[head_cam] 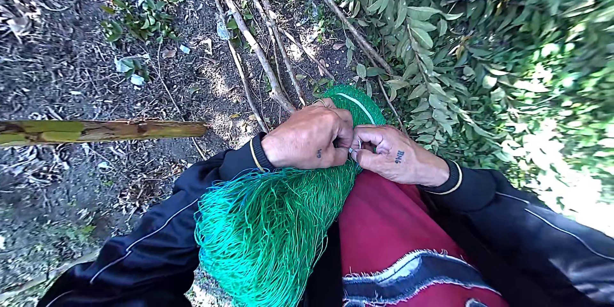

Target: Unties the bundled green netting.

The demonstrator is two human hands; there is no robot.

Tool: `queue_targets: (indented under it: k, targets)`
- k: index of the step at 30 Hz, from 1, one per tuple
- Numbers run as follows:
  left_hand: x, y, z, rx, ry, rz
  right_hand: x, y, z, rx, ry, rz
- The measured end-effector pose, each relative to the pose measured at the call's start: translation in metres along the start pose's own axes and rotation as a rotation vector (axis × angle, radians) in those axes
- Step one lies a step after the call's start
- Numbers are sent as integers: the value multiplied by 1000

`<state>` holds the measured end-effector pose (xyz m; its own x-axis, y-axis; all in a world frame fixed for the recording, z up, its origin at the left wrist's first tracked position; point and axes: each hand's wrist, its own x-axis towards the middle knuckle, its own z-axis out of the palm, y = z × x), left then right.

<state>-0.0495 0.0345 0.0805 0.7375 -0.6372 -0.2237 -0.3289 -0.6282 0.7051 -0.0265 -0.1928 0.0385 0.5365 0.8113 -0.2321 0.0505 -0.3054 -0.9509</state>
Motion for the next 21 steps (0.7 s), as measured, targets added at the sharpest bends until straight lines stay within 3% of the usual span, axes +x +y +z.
queue_targets:
  k: [6, 21]
  targets:
    - [2, -4, 3, -27, -4, -8, -1, 1, 1, -212, 45, -110]
    - [-6, -14, 0, -132, 79, -48, 5, -5, 6, -403, 145, -79]
